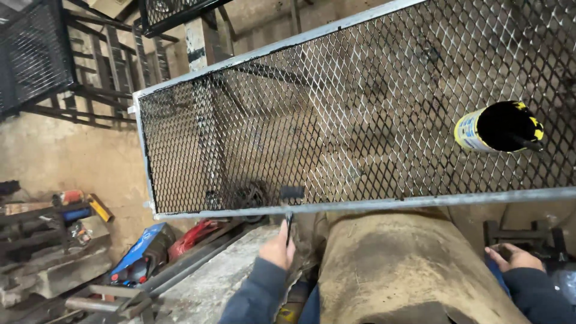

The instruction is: Painting a metal mesh panel with a small roller using black paint from a can.

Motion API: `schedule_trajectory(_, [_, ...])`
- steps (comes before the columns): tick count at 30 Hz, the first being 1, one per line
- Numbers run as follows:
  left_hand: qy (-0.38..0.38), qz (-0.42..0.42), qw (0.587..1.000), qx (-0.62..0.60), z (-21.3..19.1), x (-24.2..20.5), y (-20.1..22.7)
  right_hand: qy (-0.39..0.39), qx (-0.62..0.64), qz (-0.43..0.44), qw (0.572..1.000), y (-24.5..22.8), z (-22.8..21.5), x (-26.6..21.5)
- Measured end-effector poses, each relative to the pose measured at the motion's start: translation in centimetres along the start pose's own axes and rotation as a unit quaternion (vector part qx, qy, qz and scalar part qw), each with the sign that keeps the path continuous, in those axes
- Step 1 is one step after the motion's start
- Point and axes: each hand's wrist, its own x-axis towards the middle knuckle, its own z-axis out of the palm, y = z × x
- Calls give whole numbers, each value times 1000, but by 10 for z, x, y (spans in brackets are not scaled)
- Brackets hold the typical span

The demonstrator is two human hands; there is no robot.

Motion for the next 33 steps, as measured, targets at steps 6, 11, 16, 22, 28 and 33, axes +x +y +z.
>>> schedule_trajectory(6, [59,-52,995,-65,-16,92,19,1,38,-54,998,-18,-45,-1])
schedule_trajectory(11, [-61,-36,997,2,-26,17,-72,32,122,-56,990,-17,-58,-5])
schedule_trajectory(16, [-71,67,994,44,-26,39,-124,4,27,-32,999,-25,-61,-13])
schedule_trajectory(22, [-200,1,973,116,-91,93,-90,11,37,-48,998,-18,-48,-1])
schedule_trajectory(28, [-190,96,969,127,-75,96,-109,16,58,-7,998,-14,-30,-20])
schedule_trajectory(33, [-129,129,972,146,-82,99,-70,-2,10,-7,1000,-8,-20,-13])
